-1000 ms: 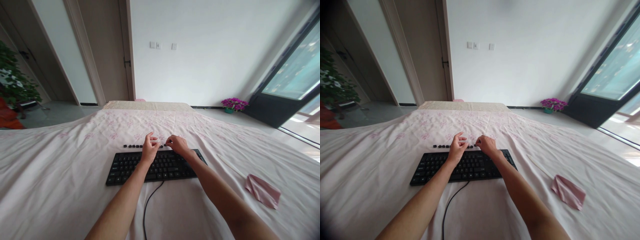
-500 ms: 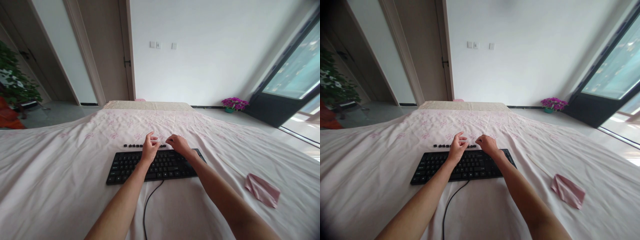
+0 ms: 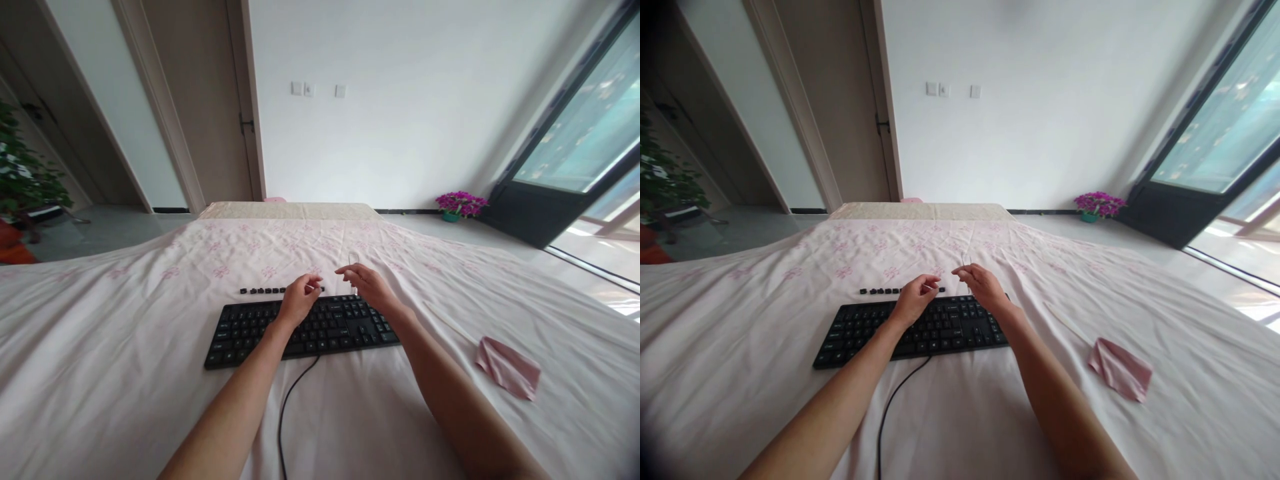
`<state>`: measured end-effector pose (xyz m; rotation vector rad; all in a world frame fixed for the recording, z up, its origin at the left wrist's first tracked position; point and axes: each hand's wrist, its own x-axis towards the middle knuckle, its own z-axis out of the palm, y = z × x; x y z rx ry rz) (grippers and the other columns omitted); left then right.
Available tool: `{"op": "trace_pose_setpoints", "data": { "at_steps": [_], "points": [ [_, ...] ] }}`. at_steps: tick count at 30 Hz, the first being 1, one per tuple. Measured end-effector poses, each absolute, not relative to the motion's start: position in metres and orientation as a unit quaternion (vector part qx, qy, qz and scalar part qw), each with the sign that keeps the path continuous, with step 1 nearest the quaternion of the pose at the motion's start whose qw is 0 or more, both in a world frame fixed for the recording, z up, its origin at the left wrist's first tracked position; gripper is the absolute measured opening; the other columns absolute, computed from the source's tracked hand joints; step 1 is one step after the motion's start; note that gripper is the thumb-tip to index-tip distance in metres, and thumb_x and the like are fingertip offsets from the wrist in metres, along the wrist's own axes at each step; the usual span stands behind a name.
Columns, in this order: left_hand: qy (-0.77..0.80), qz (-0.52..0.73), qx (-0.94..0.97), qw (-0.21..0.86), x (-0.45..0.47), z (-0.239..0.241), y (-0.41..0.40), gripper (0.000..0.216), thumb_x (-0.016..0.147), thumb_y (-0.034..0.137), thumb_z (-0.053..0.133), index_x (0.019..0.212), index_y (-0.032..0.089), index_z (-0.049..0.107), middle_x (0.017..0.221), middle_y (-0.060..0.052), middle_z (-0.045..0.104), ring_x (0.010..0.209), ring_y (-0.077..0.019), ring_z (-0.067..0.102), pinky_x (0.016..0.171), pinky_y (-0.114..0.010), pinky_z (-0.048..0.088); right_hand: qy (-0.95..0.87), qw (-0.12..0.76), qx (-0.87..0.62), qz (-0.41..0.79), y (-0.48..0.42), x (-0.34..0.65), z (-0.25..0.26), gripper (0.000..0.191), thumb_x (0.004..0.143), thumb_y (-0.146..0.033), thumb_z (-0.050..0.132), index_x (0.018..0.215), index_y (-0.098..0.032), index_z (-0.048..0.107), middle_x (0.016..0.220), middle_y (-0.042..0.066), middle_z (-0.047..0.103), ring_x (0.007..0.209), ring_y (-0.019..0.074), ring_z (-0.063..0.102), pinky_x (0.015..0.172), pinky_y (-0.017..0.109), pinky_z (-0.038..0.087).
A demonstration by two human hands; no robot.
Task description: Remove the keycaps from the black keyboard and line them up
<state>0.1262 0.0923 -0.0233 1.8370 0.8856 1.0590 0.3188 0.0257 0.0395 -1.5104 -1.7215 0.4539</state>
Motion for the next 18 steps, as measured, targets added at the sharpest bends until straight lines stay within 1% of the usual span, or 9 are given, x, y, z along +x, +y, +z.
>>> {"op": "trace_pose_setpoints", "data": {
  "at_steps": [3,5,10,15,18],
  "points": [
    [0.342,0.406,0.749,0.397,0.127,-0.022,0.090,0.023,0.078,0.025,0.058,0.100,0.021,0.066,0.090,-0.003,0.069,0.076,-0.0143,0.062,0.073,-0.026,0.050,-0.639,0.412,-0.591,0.268,0.026,0.320,0.030,0.030,0.086,-0.035,0.050,0.107,-0.018,0.065,0.089,0.004,0.066,0.073,0.0135,0.062,0.067,0.025,0.051],
    [0.340,0.399,0.757,0.390,0.128,-0.022,0.090,0.022,0.078,0.024,0.058,0.098,0.022,0.067,0.090,-0.003,0.069,0.078,-0.0149,0.063,0.074,-0.027,0.050,-0.629,0.423,-0.586,0.288,0.027,0.320,0.027,0.029,0.085,-0.033,0.052,0.106,-0.017,0.064,0.089,0.005,0.067,0.074,0.0138,0.063,0.069,0.026,0.052],
    [0.348,0.382,0.773,0.369,0.129,-0.021,0.090,0.021,0.077,0.023,0.059,0.096,0.022,0.068,0.084,-0.002,0.069,0.075,-0.0146,0.062,0.070,-0.026,0.049,-0.629,0.432,-0.574,0.297,0.027,0.315,0.027,0.028,0.087,-0.036,0.050,0.100,-0.016,0.064,0.087,0.005,0.067,0.074,0.0141,0.063,0.069,0.026,0.053],
    [0.340,0.374,0.788,0.352,0.129,-0.021,0.090,0.023,0.076,0.020,0.059,0.097,0.023,0.069,0.086,-0.001,0.069,0.076,-0.0140,0.062,0.072,-0.025,0.048,-0.647,0.406,-0.573,0.297,0.028,0.310,0.026,0.026,0.087,-0.036,0.049,0.093,-0.016,0.064,0.083,0.003,0.067,0.064,0.0121,0.061,0.064,0.024,0.049],
    [0.338,0.357,0.805,0.333,0.128,-0.021,0.091,0.025,0.076,0.020,0.059,0.099,0.024,0.069,0.087,-0.001,0.068,0.075,-0.0137,0.061,0.072,-0.025,0.048,-0.676,0.386,-0.570,0.264,0.027,0.305,0.027,0.023,0.087,-0.035,0.051,0.089,-0.017,0.064,0.080,0.002,0.066,0.065,0.0124,0.060,0.064,0.024,0.048]
  ]
}}
